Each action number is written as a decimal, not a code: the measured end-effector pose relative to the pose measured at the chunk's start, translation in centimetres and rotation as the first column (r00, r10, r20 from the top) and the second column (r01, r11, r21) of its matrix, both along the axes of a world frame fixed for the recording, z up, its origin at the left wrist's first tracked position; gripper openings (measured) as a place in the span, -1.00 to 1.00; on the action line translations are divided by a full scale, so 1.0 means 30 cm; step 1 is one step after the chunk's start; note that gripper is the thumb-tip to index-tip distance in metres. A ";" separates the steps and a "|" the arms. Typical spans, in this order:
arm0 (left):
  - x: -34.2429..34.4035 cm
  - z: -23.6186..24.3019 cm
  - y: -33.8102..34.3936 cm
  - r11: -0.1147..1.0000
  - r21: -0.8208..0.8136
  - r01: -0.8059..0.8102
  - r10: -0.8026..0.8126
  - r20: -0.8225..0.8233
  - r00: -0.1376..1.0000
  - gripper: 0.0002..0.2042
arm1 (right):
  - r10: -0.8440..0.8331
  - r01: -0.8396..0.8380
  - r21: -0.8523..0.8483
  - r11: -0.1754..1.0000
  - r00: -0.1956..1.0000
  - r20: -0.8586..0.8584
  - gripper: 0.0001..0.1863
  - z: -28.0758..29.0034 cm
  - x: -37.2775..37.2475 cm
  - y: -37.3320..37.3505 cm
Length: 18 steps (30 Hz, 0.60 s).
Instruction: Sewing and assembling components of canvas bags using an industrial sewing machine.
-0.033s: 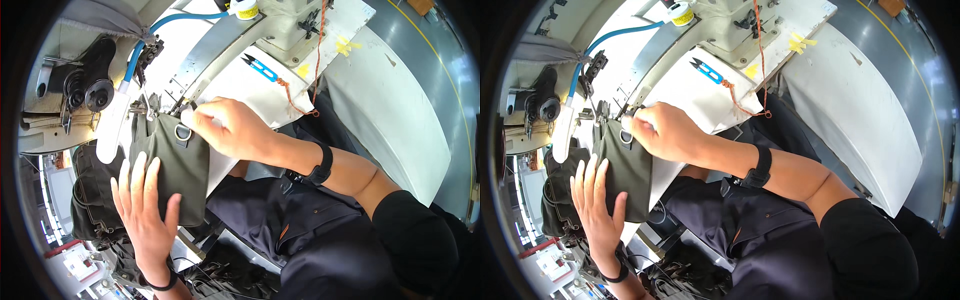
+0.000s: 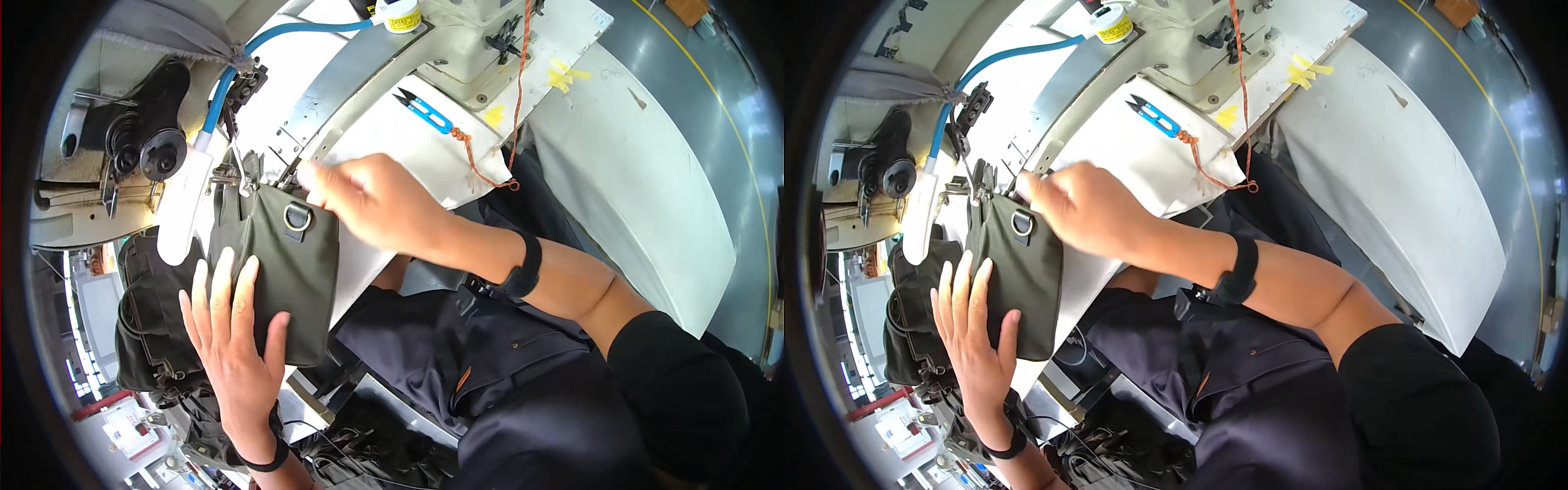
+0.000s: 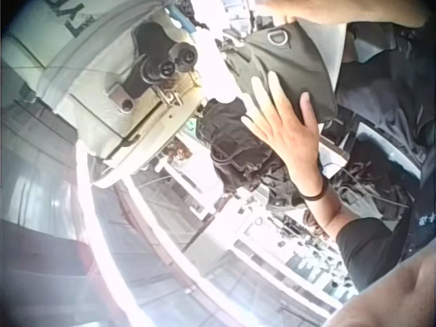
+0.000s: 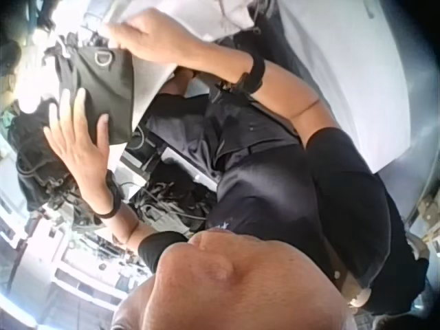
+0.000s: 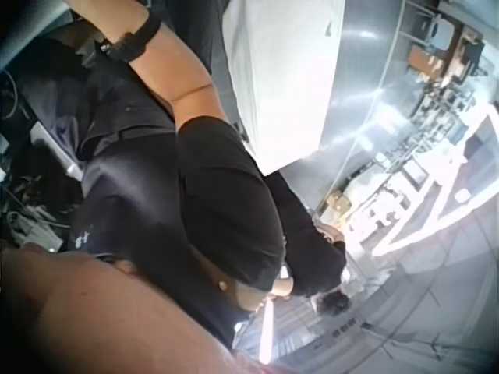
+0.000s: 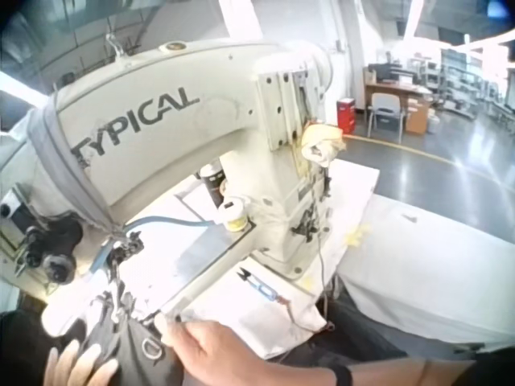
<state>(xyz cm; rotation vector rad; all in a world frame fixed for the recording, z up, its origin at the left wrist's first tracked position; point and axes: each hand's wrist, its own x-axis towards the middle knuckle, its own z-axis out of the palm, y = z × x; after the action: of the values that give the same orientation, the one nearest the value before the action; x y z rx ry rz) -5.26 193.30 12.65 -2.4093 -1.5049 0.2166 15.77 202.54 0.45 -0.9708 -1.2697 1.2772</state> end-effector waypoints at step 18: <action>0.154 -0.076 -0.069 0.975 0.163 -0.151 0.141 0.071 0.987 -0.53 | -0.057 -0.011 -0.197 0.980 0.940 -0.337 -0.28 -0.072 0.000 0.091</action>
<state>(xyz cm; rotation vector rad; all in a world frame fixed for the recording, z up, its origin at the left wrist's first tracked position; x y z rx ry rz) -0.62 191.24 10.38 -2.1946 -1.6576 0.0470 15.79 205.27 -1.73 -0.8505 -0.8730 1.4991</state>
